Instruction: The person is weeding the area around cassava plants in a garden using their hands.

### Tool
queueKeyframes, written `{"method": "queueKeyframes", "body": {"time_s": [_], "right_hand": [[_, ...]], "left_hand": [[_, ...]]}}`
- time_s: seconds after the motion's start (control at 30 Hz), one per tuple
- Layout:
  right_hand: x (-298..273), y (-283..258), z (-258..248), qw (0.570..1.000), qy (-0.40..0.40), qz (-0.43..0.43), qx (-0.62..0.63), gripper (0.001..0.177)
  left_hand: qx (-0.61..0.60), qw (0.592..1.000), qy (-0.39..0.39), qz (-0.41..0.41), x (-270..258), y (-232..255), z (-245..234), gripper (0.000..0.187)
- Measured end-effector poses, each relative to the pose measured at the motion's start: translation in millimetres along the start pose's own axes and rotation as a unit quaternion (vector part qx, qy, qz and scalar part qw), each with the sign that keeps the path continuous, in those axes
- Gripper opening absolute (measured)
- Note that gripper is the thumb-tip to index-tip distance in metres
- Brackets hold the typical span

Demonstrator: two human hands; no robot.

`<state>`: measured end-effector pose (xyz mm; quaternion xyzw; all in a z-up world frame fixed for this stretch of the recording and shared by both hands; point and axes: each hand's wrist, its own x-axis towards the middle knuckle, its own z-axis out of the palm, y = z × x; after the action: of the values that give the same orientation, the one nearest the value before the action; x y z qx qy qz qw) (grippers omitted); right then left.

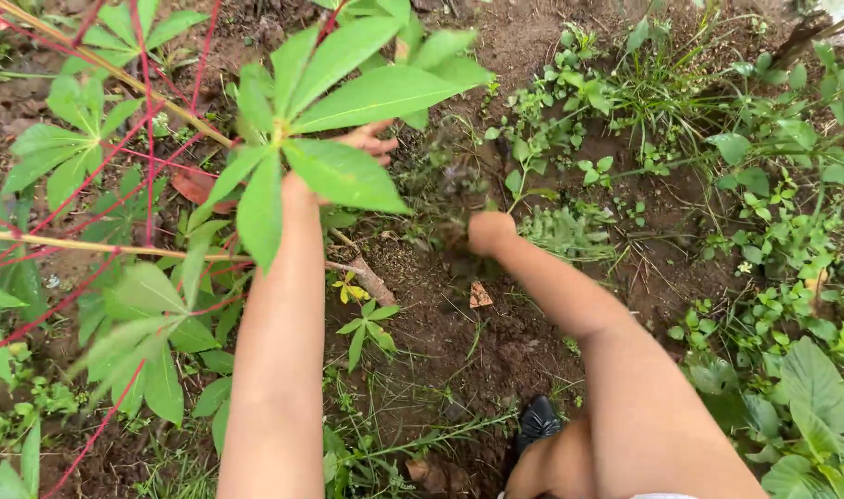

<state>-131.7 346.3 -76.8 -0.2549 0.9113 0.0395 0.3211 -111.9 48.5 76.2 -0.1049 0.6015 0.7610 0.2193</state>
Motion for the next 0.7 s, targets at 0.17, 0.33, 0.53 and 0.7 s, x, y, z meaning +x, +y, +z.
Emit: {"method": "queueKeyframes", "body": {"time_s": [0.17, 0.33, 0.53, 0.7], "right_hand": [[51, 7, 49, 0.996, 0.025, -0.025, -0.083, 0.025], [52, 21, 50, 0.996, 0.009, -0.062, -0.069, 0.029], [67, 67, 43, 0.992, -0.002, -0.124, 0.021, 0.029], [5, 94, -40, 0.989, 0.135, 0.005, 0.067, 0.028]], "left_hand": [[-0.003, 0.998, -0.067, 0.021, -4, -15, 0, 0.076], [0.058, 0.996, 0.007, -0.070, -1, -4, 19, 0.072], [0.055, 0.996, -0.018, -0.070, 24, -17, 9, 0.068], [0.026, 0.995, 0.013, -0.092, 46, -28, 16, 0.063]]}}
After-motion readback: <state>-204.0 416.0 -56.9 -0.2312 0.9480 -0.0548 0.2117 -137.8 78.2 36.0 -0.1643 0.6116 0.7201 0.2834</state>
